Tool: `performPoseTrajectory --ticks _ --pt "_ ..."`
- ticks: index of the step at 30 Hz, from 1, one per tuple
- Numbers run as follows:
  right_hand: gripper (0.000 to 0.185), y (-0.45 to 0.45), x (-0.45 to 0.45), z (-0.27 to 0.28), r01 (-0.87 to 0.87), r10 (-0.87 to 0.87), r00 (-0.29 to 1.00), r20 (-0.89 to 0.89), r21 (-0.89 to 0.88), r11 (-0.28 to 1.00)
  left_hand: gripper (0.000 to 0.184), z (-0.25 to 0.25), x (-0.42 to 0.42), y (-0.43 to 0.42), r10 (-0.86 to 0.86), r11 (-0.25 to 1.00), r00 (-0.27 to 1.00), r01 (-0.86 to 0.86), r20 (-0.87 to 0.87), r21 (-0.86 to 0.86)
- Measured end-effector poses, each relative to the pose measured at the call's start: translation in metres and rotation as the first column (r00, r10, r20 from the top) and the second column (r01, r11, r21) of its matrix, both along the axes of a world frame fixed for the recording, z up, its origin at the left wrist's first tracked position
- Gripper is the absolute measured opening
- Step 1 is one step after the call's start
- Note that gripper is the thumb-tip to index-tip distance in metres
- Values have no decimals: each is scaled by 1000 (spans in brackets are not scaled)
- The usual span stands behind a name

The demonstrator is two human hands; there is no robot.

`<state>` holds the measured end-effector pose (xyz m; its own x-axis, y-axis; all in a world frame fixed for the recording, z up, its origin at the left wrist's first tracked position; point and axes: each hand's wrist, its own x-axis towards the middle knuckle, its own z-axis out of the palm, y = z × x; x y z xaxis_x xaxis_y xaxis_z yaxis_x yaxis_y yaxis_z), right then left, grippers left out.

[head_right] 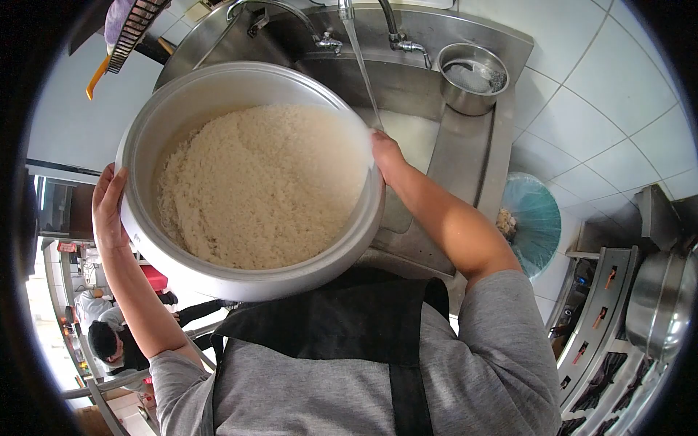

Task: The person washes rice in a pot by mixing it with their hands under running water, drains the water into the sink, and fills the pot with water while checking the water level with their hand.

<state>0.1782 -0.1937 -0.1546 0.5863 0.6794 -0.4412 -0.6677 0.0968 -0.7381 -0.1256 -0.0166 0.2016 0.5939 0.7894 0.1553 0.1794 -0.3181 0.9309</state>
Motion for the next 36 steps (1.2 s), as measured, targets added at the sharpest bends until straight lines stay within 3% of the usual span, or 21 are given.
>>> performPoseTrajectory --ticks 6,12,15,17,19,21,25,26,30,36 --pt "35 -7 -5 16 -21 22 998 -57 12 1000 31 0 0 -3 11 1000 1000 -11 5 21" --pt "36 -5 -4 8 8 -8 1000 26 9 1000 29 0 -1 -2 -24 1000 1000 24 1 1" --pt "45 -18 -16 50 224 -217 974 66 -118 967 27 -2 -7 4 -6 999 1000 7 -16 40" --pt "50 -24 -8 45 242 -219 956 195 -105 964 22 -9 -11 8 150 988 988 -149 -25 47" --pt "54 -40 -5 45 280 -239 921 308 -93 956 19 -30 -21 34 -3 999 1000 4 7 -32" --pt "57 -65 1 65 334 -271 860 432 -75 940 16 -50 -13 37 6 994 1000 -4 19 -110" --pt "62 -121 2 106 433 -362 808 464 -51 900 15 -107 17 71 -96 982 995 96 7 -162" --pt "72 -138 -11 136 428 -349 794 497 -50 902 13 -116 31 66 -155 968 988 156 19 -198" --pt "64 -179 -23 150 569 -431 708 560 -90 817 13 -156 82 66 -286 878 952 307 113 -368" --pt "56 -183 -45 164 715 -505 515 692 -22 699 13 -223 132 84 -339 837 922 386 185 -389"
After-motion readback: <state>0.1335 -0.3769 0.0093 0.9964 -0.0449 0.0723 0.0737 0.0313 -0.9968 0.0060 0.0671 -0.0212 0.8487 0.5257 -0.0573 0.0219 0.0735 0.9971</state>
